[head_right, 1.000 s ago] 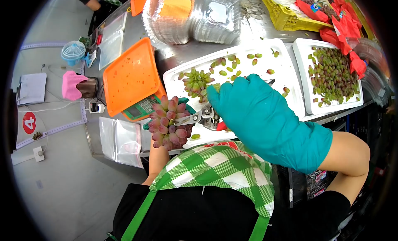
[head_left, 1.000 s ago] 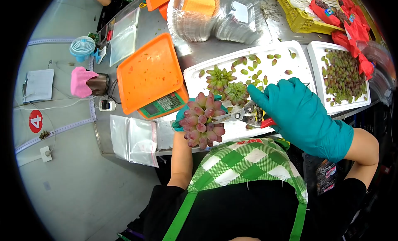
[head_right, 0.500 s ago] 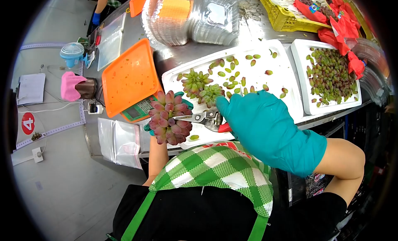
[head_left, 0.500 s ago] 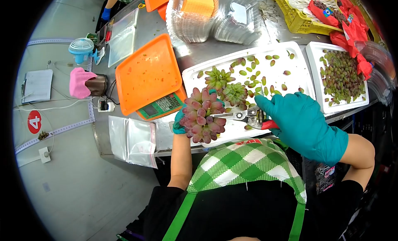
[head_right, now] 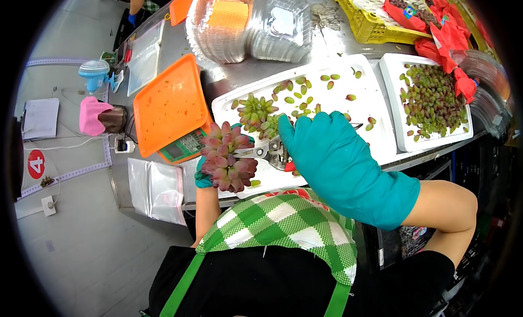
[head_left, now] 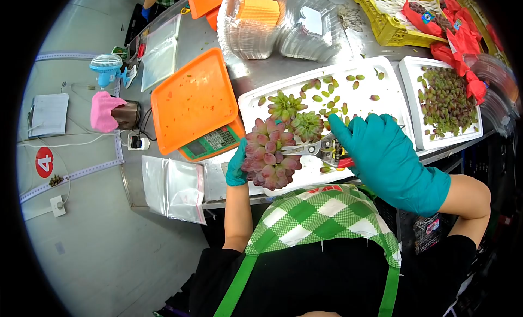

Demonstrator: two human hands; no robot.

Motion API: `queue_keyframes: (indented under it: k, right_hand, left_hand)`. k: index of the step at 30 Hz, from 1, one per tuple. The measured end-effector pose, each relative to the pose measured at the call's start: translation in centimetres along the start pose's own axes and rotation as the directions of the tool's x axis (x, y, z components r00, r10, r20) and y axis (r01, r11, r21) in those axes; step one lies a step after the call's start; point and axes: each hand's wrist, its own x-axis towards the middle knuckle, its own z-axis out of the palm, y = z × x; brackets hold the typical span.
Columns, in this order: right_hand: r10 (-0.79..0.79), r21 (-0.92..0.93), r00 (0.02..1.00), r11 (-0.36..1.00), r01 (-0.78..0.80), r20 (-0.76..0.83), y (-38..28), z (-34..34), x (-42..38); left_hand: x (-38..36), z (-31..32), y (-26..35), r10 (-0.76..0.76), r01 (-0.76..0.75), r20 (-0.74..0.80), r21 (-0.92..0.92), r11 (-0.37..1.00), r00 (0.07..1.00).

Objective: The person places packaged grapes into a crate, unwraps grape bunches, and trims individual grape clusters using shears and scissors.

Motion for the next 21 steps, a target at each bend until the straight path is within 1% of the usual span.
queue_keyframes:
  k: [2, 3, 4, 7, 9, 12, 14, 17, 18, 19, 20, 21]
  right_hand:
    - [0.012, -0.042, 0.999, 0.999, -0.01, 0.039, -0.4, 0.3, 0.1]
    - [0.019, -0.062, 0.998, 0.998, -0.015, 0.059, -0.5, 0.5, 0.1]
    - [0.002, -0.07, 0.998, 0.998, 0.002, 0.057, -0.4, 0.8, 0.2]
    - [-0.051, -0.083, 0.997, 0.995, 0.056, 0.058, 0.4, 1.6, 0.4]
    - [-0.092, -0.077, 0.994, 0.992, 0.097, 0.061, 1.0, 2.2, 0.3]
    - [-0.1, 0.152, 0.994, 0.984, 0.092, 0.042, 1.6, 3.3, 0.1]
    - [-0.097, 0.217, 0.995, 0.972, 0.088, 0.031, 1.8, 4.2, 0.1]
    - [-0.074, 0.289, 0.997, 0.955, 0.062, 0.032, 2.0, 4.6, 0.0]
    - [-0.063, 0.309, 0.997, 0.95, 0.049, 0.036, 2.2, 4.6, 0.0]
    - [-0.032, 0.348, 0.999, 0.937, 0.028, 0.007, 2.5, 4.9, -0.2]
    - [-0.001, 0.389, 1.0, 0.921, 0.009, -0.019, 2.9, 5.3, -0.6]
    - [0.031, 0.43, 0.998, 0.903, -0.008, -0.046, 3.2, 5.6, -0.9]
  left_hand:
    - [-0.1, -0.8, -0.5, 0.008, -0.011, 0.021, 0.119, 0.993, 1.0]
    - [0.2, -1.1, -0.5, 0.011, -0.036, 0.071, 0.363, 0.931, 0.997]
    - [0.5, -1.5, -0.5, 0.0, -0.07, 0.12, 0.581, 0.811, 0.993]
    - [0.9, -1.6, -0.7, -0.07, -0.017, 0.127, 0.581, 0.814, 0.989]
    - [1.2, -2.0, -1.3, -0.075, 0.035, 0.088, 0.391, 0.92, 0.993]
    - [0.9, -1.8, -1.9, -0.025, -0.005, 0.084, 0.338, 0.941, 0.996]
    - [1.1, -2.6, -2.6, 0.02, -0.044, 0.082, 0.301, 0.953, 0.996]
    - [1.8, -3.9, -3.1, 0.023, -0.04, 0.067, 0.269, 0.962, 0.998]
    - [2.0, -3.9, -3.1, 0.05, -0.083, 0.087, 0.441, 0.894, 0.995]
    - [2.3, -3.7, -3.1, 0.077, -0.126, 0.107, 0.596, 0.793, 0.991]
    - [2.4, -1.8, -2.6, 0.119, -0.21, 0.173, 0.838, 0.503, 0.978]
    - [2.5, -0.5, -2.4, 0.119, -0.223, 0.189, 0.82, 0.527, 0.975]
